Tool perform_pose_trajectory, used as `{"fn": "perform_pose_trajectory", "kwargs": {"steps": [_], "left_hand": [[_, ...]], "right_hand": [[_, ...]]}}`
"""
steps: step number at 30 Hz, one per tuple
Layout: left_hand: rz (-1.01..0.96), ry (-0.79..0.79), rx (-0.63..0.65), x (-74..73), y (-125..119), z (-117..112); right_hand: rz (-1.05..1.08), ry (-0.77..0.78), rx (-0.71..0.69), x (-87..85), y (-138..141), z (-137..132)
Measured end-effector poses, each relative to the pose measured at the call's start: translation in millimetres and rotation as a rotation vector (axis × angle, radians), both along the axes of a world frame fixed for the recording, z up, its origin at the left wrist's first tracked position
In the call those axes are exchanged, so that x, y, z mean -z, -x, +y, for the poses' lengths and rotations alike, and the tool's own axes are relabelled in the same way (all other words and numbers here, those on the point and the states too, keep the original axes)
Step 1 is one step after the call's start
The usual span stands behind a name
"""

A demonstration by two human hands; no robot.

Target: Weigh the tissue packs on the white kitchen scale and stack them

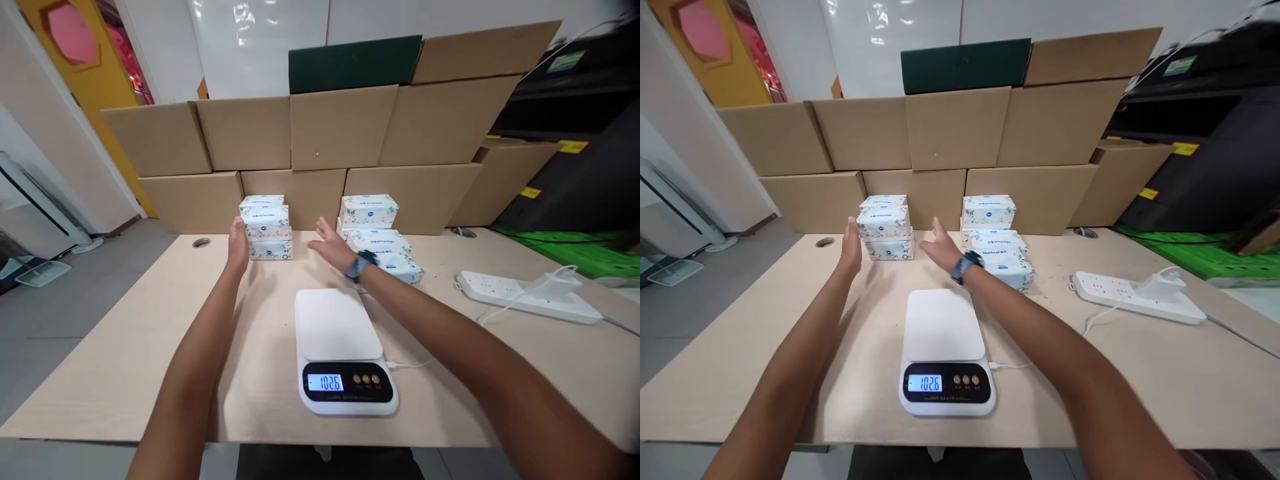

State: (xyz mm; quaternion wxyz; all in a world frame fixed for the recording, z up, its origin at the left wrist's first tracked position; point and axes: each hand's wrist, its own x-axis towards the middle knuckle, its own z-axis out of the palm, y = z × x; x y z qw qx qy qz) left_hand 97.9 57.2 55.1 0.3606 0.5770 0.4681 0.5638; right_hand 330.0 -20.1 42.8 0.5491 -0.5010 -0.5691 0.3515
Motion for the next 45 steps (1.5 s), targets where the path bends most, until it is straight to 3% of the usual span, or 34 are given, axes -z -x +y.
{"fn": "perform_pose_trajectory", "kwargs": {"steps": [3,5,8,12,15,18,21,24,28,33,45], "left_hand": [[0.015,0.019,0.135,-17.6,6.8,-15.0],[0.013,-0.004,0.182,-28.3,11.4,-30.6],[0.041,-0.122,0.22,-41.1,14.4,-61.6],[0.263,-0.301,0.342,-49.4,20.6,-120.6],[0.35,-0.319,0.49,-36.8,28.0,-169.5],[0.247,-0.128,0.575,1.4,23.7,-199.7],[0.052,0.11,0.502,45.0,3.4,-201.4],[-0.072,0.19,0.442,65.6,-17.7,-185.6],[-0.051,0.262,0.435,64.0,-24.1,-164.7],[0.067,0.178,0.494,67.0,-13.5,-159.3],[-0.01,0.28,0.451,68.0,-16.0,-158.9]], "right_hand": [[0.034,0.014,-0.064,-26.3,36.2,35.3],[0.05,0.03,-0.103,-38.1,44.0,36.6],[0.069,0.055,-0.135,-44.6,30.5,11.0],[0.103,-0.02,-0.109,-40.6,-19.5,-47.9],[0.126,-0.043,-0.077,-23.3,-59.6,-95.8],[0.083,0.109,-0.151,4.9,-80.2,-133.9],[0.077,0.196,-0.23,26.0,-79.2,-153.3],[0.111,0.217,-0.257,34.3,-72.3,-159.1],[0.095,0.192,-0.114,47.0,-69.5,-163.5],[0.097,0.146,0.021,64.1,-68.9,-174.1],[0.153,0.118,0.138,51.2,-58.8,-184.1]]}}
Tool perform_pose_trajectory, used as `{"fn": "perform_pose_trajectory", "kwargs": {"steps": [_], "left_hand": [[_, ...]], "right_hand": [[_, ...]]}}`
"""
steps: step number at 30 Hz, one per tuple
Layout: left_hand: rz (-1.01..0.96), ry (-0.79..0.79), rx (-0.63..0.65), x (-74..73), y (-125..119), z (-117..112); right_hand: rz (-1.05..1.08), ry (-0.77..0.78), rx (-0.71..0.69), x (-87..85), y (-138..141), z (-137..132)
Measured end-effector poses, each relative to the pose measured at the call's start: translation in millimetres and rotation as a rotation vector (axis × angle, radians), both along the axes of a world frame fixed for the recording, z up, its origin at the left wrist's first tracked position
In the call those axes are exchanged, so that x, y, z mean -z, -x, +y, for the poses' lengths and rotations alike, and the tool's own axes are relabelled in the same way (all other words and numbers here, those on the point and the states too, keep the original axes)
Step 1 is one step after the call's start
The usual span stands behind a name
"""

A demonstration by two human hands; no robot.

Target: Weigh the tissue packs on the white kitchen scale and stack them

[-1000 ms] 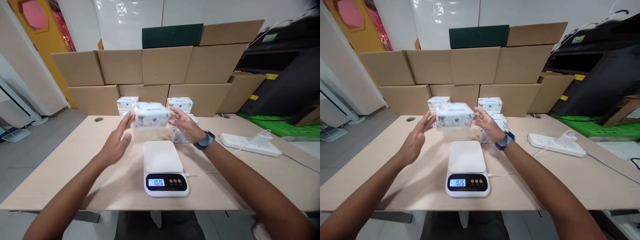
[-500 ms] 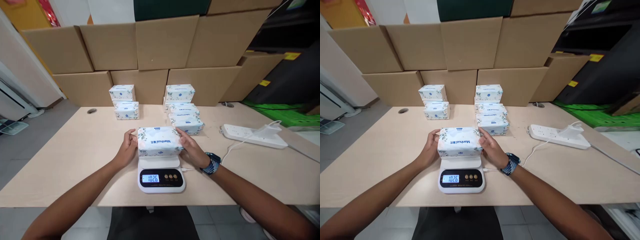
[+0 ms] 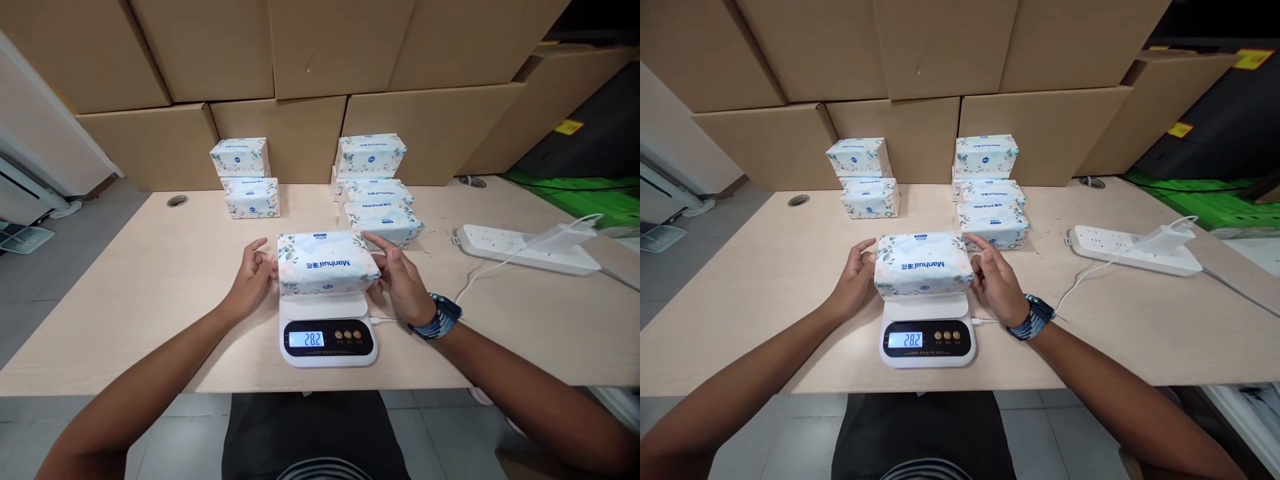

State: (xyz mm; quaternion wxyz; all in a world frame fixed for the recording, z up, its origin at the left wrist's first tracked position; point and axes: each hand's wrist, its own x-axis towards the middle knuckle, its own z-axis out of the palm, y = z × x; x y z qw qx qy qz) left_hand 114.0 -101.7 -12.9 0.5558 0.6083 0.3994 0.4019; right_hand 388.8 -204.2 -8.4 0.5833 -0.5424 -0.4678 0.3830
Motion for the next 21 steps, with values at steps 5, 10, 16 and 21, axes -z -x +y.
{"fn": "perform_pose_trajectory", "kwargs": {"steps": [5,10,16,21], "left_hand": [[-0.021,0.028,-0.01,-1.1,-0.7,-1.5],[-0.009,0.048,-0.021,-8.1,-2.1,-5.6],[-0.019,0.059,-0.028,-11.5,-2.7,-6.7],[-0.025,0.038,-0.021,-8.8,-2.3,-5.5]], "right_hand": [[-0.027,0.002,0.024,2.0,0.1,-1.2],[-0.061,0.002,0.04,3.5,0.5,-2.6],[-0.07,-0.019,0.047,0.8,0.8,-2.5],[-0.077,-0.039,0.059,-1.4,0.9,-2.4]]}}
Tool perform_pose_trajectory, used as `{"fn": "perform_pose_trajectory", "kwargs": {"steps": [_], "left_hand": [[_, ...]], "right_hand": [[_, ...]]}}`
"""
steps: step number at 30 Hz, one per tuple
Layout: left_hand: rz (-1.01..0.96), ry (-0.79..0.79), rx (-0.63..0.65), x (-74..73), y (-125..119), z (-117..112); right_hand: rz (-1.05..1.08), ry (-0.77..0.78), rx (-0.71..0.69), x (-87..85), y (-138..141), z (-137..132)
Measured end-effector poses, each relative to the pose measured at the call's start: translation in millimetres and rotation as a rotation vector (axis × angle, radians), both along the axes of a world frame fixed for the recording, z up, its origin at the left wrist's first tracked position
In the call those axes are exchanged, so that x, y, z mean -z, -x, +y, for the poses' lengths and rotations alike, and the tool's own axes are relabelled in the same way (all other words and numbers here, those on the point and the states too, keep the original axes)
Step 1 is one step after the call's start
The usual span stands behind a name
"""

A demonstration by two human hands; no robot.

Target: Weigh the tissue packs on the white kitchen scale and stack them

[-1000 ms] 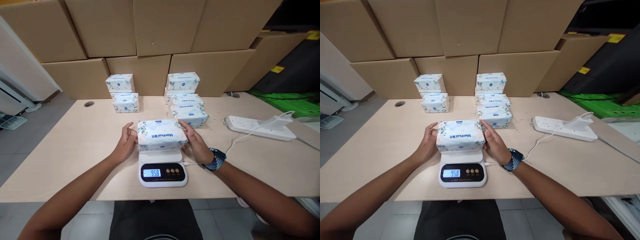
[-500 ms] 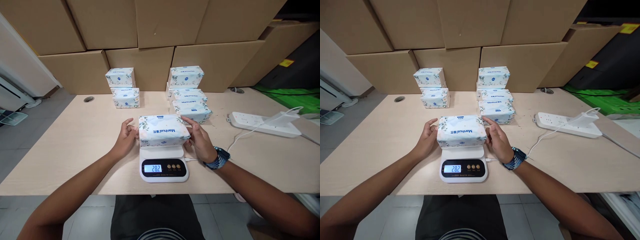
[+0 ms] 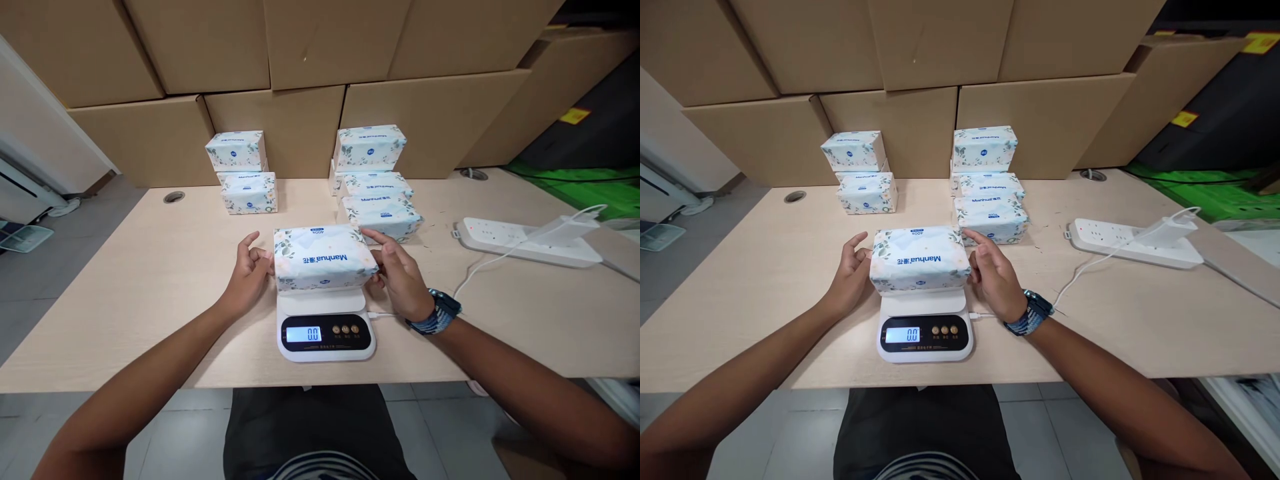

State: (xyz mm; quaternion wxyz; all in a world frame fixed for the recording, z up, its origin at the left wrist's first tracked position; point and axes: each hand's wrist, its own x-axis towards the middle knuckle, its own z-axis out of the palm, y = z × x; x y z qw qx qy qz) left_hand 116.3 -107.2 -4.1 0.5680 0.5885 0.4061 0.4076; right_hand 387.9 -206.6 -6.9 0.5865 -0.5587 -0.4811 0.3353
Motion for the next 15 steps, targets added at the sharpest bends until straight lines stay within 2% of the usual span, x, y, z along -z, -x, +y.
{"fn": "perform_pose_trajectory", "kwargs": {"steps": [11,15], "left_hand": [[0.004,-0.022,-0.003,2.3,-0.7,0.4],[0.029,-0.1,-0.078,5.4,0.3,-1.0]], "right_hand": [[-0.065,-0.019,-0.016,-1.0,-2.5,-0.4],[-0.049,-0.045,0.002,-4.3,-2.7,0.1]]}}
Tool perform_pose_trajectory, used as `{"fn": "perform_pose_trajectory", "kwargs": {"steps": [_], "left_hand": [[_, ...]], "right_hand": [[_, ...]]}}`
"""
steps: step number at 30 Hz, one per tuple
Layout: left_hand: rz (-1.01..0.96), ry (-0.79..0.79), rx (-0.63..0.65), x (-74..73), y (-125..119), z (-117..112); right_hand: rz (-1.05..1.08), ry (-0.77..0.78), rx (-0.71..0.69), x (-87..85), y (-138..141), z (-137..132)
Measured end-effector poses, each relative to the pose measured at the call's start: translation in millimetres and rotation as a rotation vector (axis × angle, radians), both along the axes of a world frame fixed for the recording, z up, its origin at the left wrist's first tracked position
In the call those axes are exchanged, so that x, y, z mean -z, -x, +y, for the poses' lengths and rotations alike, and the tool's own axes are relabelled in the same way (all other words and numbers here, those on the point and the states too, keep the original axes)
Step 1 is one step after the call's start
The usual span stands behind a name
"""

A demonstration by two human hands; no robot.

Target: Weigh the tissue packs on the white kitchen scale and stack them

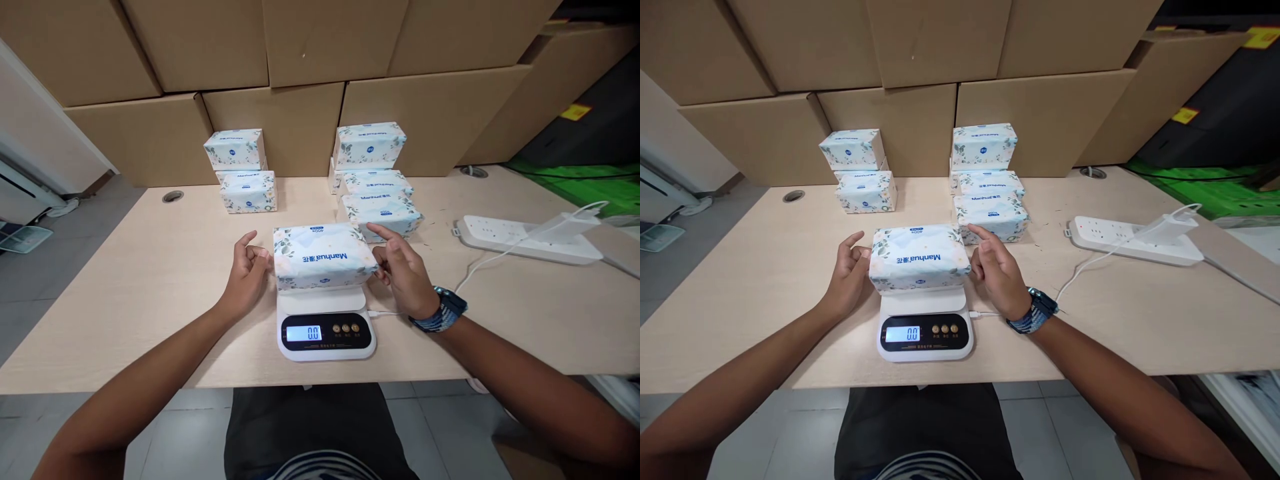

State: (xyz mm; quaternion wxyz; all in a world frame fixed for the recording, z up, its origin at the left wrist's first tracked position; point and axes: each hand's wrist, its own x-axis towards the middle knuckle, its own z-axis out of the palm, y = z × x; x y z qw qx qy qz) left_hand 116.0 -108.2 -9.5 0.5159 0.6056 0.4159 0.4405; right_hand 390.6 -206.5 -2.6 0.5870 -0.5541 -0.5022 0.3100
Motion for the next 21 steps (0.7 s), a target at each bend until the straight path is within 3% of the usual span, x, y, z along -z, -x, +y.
{"fn": "perform_pose_trajectory", "kwargs": {"steps": [3,8,14,16,18,21], "left_hand": [[0.023,-0.072,-0.068,4.5,1.4,-0.2],[0.008,-0.082,-0.071,6.2,3.0,0.2],[0.186,-0.113,-0.112,-18.1,12.0,1.0],[0.291,-0.152,-0.098,-23.8,15.3,-1.1],[0.384,-0.207,-0.006,-24.6,16.9,-6.9],[0.423,-0.342,0.146,-19.7,17.0,-20.1]], "right_hand": [[0.028,0.021,-0.011,0.7,1.7,1.1],[-0.019,0.005,0.065,2.8,-0.7,3.1],[-0.253,0.011,0.152,2.5,-11.1,3.7],[-0.329,0.063,0.095,4.0,-9.1,2.5],[-0.411,0.071,-0.014,5.2,-4.1,0.1],[-0.549,-0.098,-0.136,4.4,3.2,-3.7]]}}
